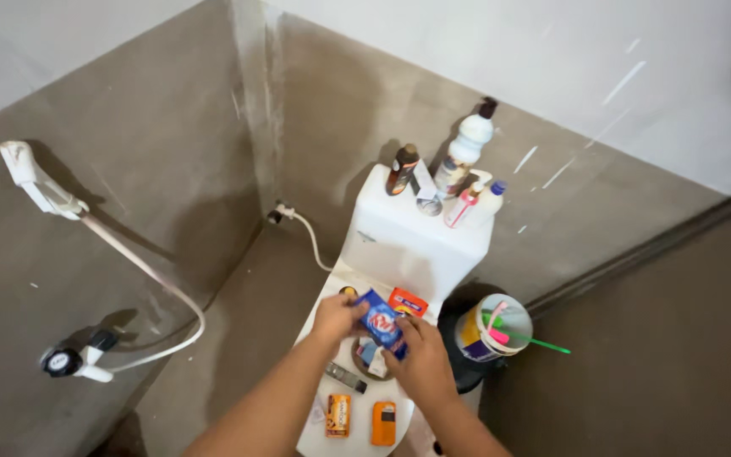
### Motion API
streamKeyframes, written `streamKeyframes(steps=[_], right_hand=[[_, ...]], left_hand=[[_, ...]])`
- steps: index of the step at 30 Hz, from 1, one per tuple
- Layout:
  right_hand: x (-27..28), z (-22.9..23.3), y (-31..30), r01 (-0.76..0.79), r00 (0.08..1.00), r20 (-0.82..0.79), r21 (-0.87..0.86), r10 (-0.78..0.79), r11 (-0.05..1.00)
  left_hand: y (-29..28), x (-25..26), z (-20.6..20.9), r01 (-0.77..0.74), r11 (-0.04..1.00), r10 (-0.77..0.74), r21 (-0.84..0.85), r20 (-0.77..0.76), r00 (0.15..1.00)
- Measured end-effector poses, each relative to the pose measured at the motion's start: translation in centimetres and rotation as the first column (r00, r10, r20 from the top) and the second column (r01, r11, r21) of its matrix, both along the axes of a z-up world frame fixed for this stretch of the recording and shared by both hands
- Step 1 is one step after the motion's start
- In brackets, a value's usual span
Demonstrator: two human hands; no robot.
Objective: The person organizes toiletries by moving various bottles, soaps, and dental care items between a bathroom corner shelf and the top of a toilet tank.
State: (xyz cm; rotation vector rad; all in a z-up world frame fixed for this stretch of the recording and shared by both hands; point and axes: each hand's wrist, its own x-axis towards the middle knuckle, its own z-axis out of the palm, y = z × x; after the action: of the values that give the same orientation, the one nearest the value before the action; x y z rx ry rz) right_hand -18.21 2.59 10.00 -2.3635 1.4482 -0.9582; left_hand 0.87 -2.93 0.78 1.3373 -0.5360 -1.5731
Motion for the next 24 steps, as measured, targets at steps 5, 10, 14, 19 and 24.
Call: streamKeyframes(steps=[5, 10, 14, 19, 24], right_hand=[[-0.7, 6.6, -3.8, -0.021, 1.0, -0.025, -0.251, 0.015, 0.968], [-0.9, 16.7, -7.5, 0.026, 0.997, 0.079, -0.441, 0.01, 0.897], [-1.6, 21.1, -9.8, 0.074, 0.976, 0.217, -0.366, 0.008, 0.928], [-4.6, 24.7, -13.1, 0.099, 0.973, 0.23, -0.489, 0.019, 0.867], [-9.3, 29.0, -15.6, 0.121, 0.976, 0.218, -0.597, 0.015, 0.793]], left_hand=[[-7.2, 0.4, 7.7, 0.062, 0.973, -0.071, -0.224, -0.029, 0.997], [-12.0, -0.4, 20.3, 0.018, 0.912, -0.065, -0.409, -0.102, 0.993], [-13.1, -1.0, 27.9, 0.016, 0.901, -0.055, -0.433, -0.078, 0.995], [-14.0, -4.1, 33.7, 0.001, 0.898, -0.042, -0.439, -0.084, 0.996], [-16.8, -8.3, 39.0, 0.08, 0.829, -0.126, -0.553, -0.046, 0.991]])
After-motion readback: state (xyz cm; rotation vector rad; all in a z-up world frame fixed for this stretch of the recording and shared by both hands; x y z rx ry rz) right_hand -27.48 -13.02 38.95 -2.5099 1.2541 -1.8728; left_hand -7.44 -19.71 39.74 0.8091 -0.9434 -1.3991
